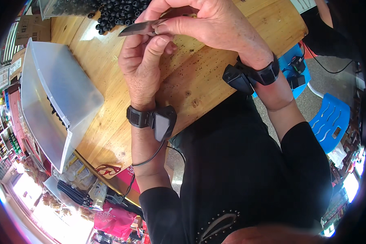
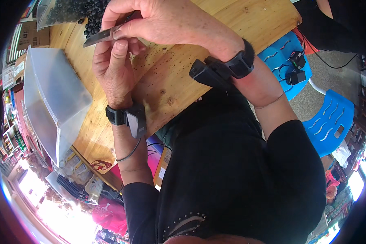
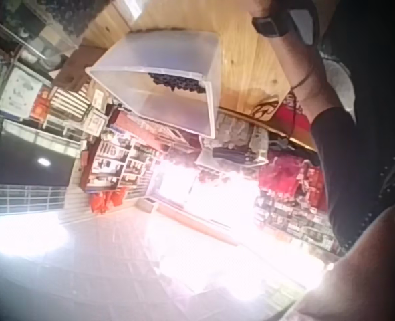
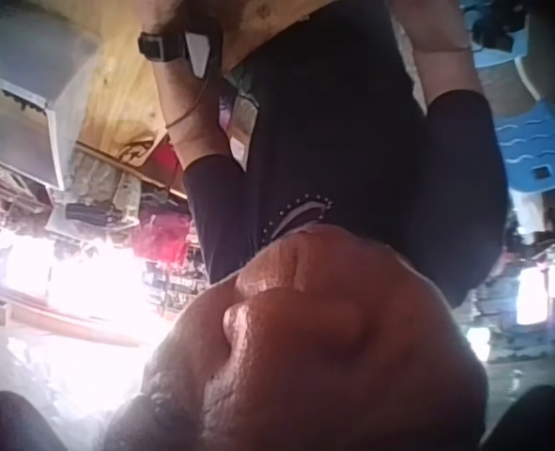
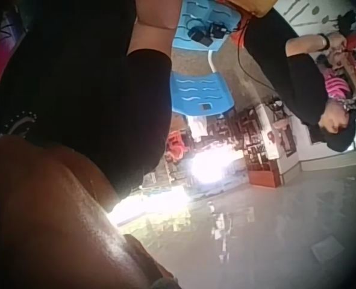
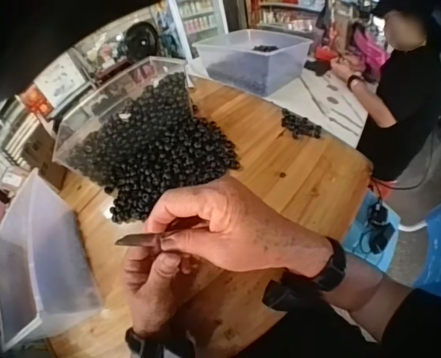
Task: The recorder is using a small knife to trim excess material or flash from black rubber or plastic components at a workstation.
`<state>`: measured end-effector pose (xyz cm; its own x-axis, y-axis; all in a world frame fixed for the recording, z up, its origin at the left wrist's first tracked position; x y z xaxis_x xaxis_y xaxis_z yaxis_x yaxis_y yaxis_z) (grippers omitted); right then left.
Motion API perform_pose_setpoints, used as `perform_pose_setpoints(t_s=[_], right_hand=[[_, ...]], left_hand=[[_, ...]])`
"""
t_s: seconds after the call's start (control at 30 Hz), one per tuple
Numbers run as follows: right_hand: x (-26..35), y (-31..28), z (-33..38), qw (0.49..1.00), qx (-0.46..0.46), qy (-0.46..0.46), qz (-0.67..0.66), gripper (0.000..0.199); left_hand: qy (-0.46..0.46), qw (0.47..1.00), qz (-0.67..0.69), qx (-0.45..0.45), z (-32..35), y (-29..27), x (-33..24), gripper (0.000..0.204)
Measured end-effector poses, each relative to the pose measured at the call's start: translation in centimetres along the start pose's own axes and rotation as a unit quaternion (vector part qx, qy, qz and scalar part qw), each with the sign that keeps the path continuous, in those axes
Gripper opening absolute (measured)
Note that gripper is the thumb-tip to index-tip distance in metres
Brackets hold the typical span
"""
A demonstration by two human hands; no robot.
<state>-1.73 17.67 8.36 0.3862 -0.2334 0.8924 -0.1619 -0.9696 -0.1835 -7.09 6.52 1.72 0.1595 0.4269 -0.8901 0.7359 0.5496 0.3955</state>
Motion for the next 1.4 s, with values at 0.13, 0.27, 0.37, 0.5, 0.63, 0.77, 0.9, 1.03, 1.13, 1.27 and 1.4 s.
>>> perform_pose_setpoints(t_s=[0.13,0.27,0.37,0.5,0.63,0.77,0.9,1.03,1.13,1.27,1.4], right_hand=[[0.8,0.3,0.3,1.000,-0.001,0.015,-0.027,0.012],[-1.1,0.3,0.1,0.996,-0.003,0.022,-0.083,0.014],[-1.0,-0.3,0.1,0.998,-0.023,0.031,-0.042,0.013],[0.7,-0.4,0.4,0.998,-0.040,0.037,-0.022,0.012],[1.1,-0.4,0.5,0.999,-0.038,0.038,0.002,0.011],[1.5,-0.5,0.4,0.998,-0.054,0.020,0.038,0.009],[1.7,-0.4,0.3,0.997,-0.046,0.005,0.057,0.009],[1.4,-0.6,0.0,0.998,-0.014,0.057,0.005,0.008],[1.3,-0.4,0.3,0.997,-0.061,0.005,0.040,0.009],[0.1,-1.0,0.2,0.998,-0.066,-0.021,0.000,0.011],[1.3,-0.9,0.4,0.998,-0.060,0.002,0.032,0.012]], left_hand=[[0.019,0.999,-0.046,-0.004,-0.1,-0.8,-0.2,0.016],[0.024,0.998,-0.058,-0.004,-0.1,-0.6,-0.4,0.016],[0.010,0.997,-0.080,0.015,-0.1,0.0,-0.5,0.026],[-0.001,0.998,-0.058,0.007,-0.1,0.4,-0.4,0.026],[-0.013,0.997,-0.072,-0.001,0.1,0.4,-0.2,0.026],[-0.025,0.997,-0.076,-0.010,0.1,0.5,0.0,0.026],[-0.028,0.998,-0.061,-0.020,0.3,0.5,0.1,0.024],[-0.027,0.998,-0.055,-0.032,0.3,0.1,0.3,0.024],[-0.026,0.997,-0.068,-0.034,0.4,-0.1,0.3,0.021],[-0.005,0.990,-0.117,-0.075,0.5,-0.3,-0.2,0.020],[0.021,0.988,-0.133,-0.078,0.6,-0.3,-0.7,0.026]])
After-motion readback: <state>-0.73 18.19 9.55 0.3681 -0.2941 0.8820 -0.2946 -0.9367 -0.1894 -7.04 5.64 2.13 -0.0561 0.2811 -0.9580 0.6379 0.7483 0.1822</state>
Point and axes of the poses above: each hand's wrist, its own z-axis away from the middle knuckle, its own y-axis out of the palm, x = y × z, the point moved 10 cm from there along -z, towards the middle knuckle, and after that the axes turned 2 degrees about x, right-handed, at the moved point
